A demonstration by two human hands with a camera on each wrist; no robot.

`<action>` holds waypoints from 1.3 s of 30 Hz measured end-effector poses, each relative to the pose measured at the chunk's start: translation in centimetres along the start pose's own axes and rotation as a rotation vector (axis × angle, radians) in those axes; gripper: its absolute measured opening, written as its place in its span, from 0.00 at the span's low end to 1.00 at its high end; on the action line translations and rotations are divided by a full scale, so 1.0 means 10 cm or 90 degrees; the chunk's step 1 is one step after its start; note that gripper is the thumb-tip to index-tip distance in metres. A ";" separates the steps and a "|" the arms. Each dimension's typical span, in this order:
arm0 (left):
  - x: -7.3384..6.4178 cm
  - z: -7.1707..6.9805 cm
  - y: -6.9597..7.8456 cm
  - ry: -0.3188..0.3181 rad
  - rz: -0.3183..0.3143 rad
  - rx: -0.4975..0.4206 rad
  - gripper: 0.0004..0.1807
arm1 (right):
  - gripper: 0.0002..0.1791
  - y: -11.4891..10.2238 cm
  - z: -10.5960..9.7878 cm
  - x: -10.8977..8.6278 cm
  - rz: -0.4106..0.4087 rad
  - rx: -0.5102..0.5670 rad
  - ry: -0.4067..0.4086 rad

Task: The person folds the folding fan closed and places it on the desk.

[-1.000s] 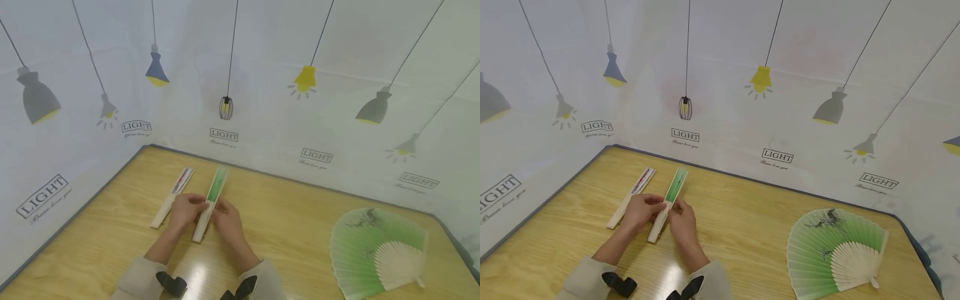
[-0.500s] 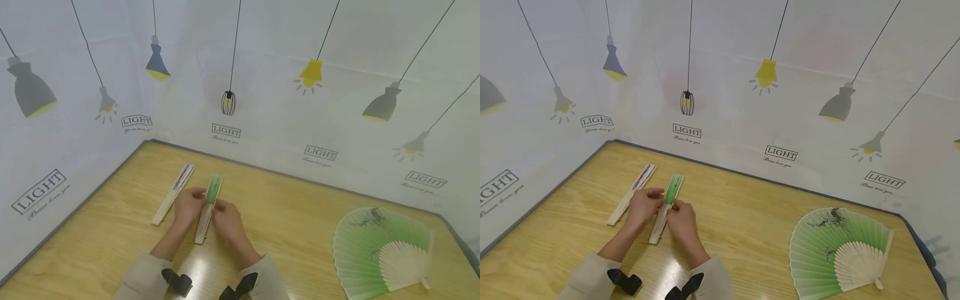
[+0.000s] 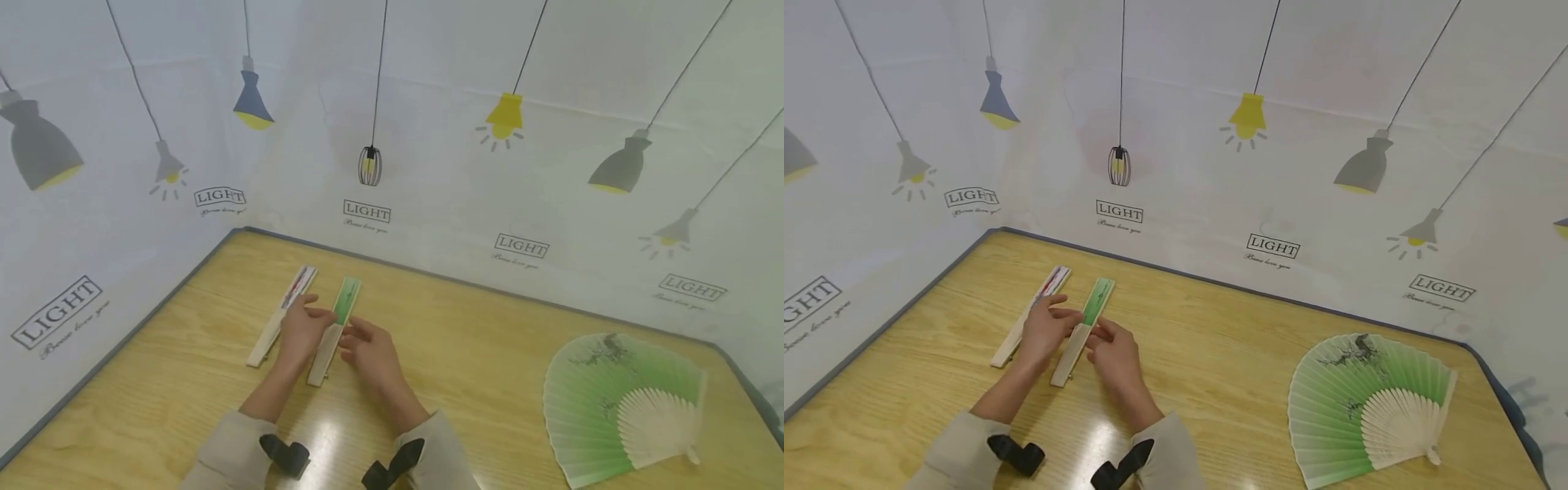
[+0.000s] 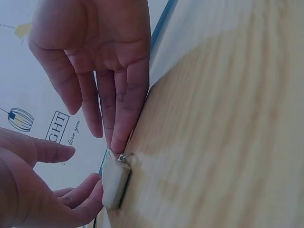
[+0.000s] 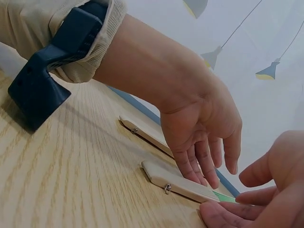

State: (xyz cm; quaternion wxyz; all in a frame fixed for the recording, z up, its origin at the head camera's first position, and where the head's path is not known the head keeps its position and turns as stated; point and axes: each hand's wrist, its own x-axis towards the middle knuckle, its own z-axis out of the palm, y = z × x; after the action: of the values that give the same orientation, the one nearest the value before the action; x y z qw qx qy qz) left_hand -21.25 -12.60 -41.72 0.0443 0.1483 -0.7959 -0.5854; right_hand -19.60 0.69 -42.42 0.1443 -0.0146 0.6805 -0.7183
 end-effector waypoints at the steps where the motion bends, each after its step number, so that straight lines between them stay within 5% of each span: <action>1: 0.00 0.00 0.00 -0.004 -0.004 -0.003 0.32 | 0.26 0.00 0.00 0.00 -0.001 0.004 -0.004; 14: 0.00 -0.08 0.01 -0.010 -0.008 -0.019 0.31 | 0.27 -0.03 0.02 0.03 -0.013 0.032 -0.030; 21: -0.06 -0.01 0.01 -0.020 0.002 -0.020 0.29 | 0.23 -0.09 -0.19 -0.05 -0.066 -0.001 -0.004; 30: -0.29 0.36 0.22 -0.054 0.083 -0.059 0.24 | 0.20 -0.35 -0.89 -0.36 -0.099 -0.094 0.045; 39: -0.68 1.06 0.40 -0.197 0.135 -0.126 0.20 | 0.17 -0.44 -2.01 -0.78 -0.151 -0.088 0.156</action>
State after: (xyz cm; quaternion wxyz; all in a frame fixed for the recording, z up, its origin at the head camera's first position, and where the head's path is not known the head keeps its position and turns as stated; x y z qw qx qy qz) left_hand -18.09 0.17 -40.49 -0.0030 -0.0329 -0.7427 -0.6688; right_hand -17.27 22.19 -38.24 -0.0271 -0.0169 0.7344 -0.6780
